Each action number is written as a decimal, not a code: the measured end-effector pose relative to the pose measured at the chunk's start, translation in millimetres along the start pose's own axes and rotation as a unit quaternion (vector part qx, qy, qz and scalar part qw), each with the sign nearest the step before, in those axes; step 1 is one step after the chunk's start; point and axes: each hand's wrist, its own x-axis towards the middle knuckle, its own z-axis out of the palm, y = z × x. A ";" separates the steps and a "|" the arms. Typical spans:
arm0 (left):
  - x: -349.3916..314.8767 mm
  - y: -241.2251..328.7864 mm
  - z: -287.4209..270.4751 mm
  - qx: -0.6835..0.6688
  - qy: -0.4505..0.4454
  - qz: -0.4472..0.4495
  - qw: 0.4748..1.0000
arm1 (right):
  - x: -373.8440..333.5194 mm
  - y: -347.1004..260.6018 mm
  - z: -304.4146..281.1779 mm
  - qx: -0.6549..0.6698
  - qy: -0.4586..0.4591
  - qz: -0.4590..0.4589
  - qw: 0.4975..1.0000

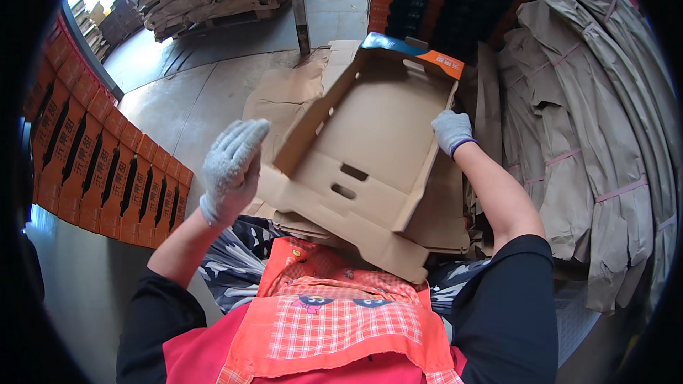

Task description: The person sits on the floor in a warehouse and assembles multiple flat-packed cardboard boxes. They fold the flaps and tuck the tabs to form each box, then place the finished boxes aside.

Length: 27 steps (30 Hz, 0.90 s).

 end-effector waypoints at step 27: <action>-53.6 38.8 15.6 -0.373 -0.784 0.085 0.489 | -231.4 -57.9 -34.2 0.382 -0.417 -0.371 0.737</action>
